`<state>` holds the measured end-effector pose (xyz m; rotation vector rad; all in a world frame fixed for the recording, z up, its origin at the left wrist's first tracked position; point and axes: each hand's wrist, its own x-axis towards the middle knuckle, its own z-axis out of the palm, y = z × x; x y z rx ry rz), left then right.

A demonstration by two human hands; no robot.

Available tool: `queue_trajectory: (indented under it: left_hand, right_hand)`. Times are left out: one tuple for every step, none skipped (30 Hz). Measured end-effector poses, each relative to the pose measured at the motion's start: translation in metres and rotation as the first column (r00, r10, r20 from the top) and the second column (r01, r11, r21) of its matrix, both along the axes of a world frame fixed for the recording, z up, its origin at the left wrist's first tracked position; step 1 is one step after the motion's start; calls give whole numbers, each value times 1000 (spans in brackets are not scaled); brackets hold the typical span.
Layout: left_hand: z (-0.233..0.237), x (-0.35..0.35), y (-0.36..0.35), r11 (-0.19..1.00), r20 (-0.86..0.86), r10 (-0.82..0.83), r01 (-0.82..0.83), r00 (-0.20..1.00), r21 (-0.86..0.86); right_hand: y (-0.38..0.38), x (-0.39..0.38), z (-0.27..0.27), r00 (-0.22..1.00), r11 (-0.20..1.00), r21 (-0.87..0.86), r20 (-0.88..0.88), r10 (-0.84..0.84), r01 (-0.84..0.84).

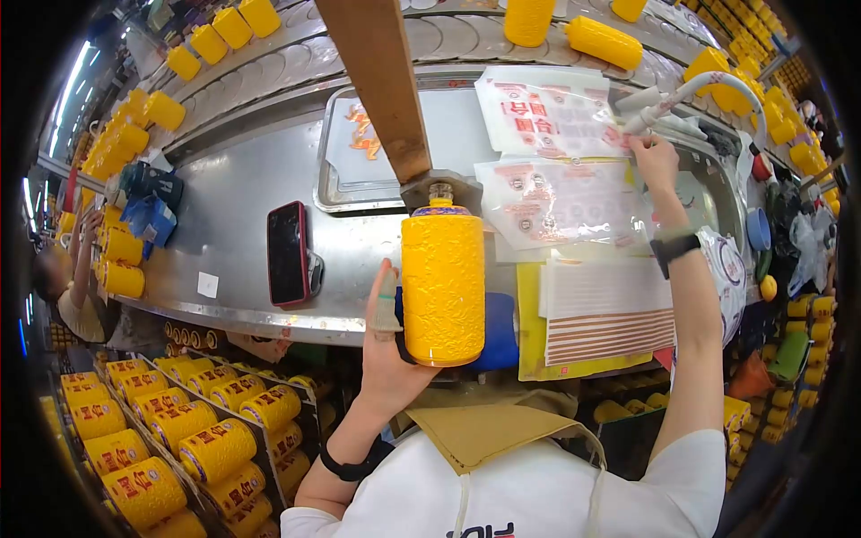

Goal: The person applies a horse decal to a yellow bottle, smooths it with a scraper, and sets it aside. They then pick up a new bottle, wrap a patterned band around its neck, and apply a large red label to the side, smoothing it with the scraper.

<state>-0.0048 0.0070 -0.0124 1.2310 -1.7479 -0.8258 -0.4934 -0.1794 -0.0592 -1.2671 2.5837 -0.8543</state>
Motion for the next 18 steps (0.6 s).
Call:
queue_trajectory:
  left_hand:
    - [-5,0,1,996,-47,-3,8,999,92]
    - [-5,1,2,995,-44,3,1,999,97]
    - [-4,2,1,994,-53,-31,36,998,100]
    - [-4,2,0,992,-62,-68,74,996,103]
    - [-7,2,0,998,-19,-57,56,998,-28]
    - [-5,1,1,998,-17,-57,57,998,-18]
    - [1,0,0,997,27,-41,43,999,-72]
    - [8,-1,-1,992,72,-22,31,997,-125]
    - [14,-4,-2,995,147,-4,19,989,-98]
    - [11,-2,-2,996,150,-5,19,989,-91]
    - [5,0,-2,997,37,-73,72,997,34]
    - [2,2,-3,979,-83,-127,138,988,150]
    - [7,5,-5,965,-46,-168,174,985,194]
    - [10,7,-6,964,-46,-168,174,985,199]
    - [11,9,-8,942,-137,-197,226,971,247]
    - [14,11,-10,916,-228,-220,281,948,287]
    - [19,16,-14,915,-227,-220,281,949,290]
    - [25,21,-19,906,-170,-286,324,943,272]
  right_hand:
    - [7,16,13,988,994,-84,-145,55,-68]
    - [13,30,24,988,994,-80,-142,62,-74]
    - [20,45,37,972,967,-158,-157,175,-199]
    - [27,60,51,943,919,-233,-181,280,-318]
    - [35,76,64,943,921,-228,-177,281,-317]
    - [43,94,77,898,860,-265,-177,402,-437]
    - [52,112,89,837,781,-301,-181,516,-547]
    - [61,129,99,837,784,-295,-175,518,-547]
    - [71,147,109,788,738,-286,-136,600,-611]
    - [80,164,117,730,685,-282,-96,676,-671]
    - [88,180,122,694,651,-292,-70,716,-701]
    - [95,194,128,656,614,-305,-46,753,-728]
    - [102,206,138,595,581,-306,56,802,-754]
    - [108,216,147,550,539,-302,56,833,-786]
    - [113,224,157,503,495,-298,54,863,-816]
    - [117,231,169,436,446,-311,105,894,-839]
    - [120,237,178,367,398,-327,156,917,-857]
    - [120,241,185,366,399,-328,158,917,-856]
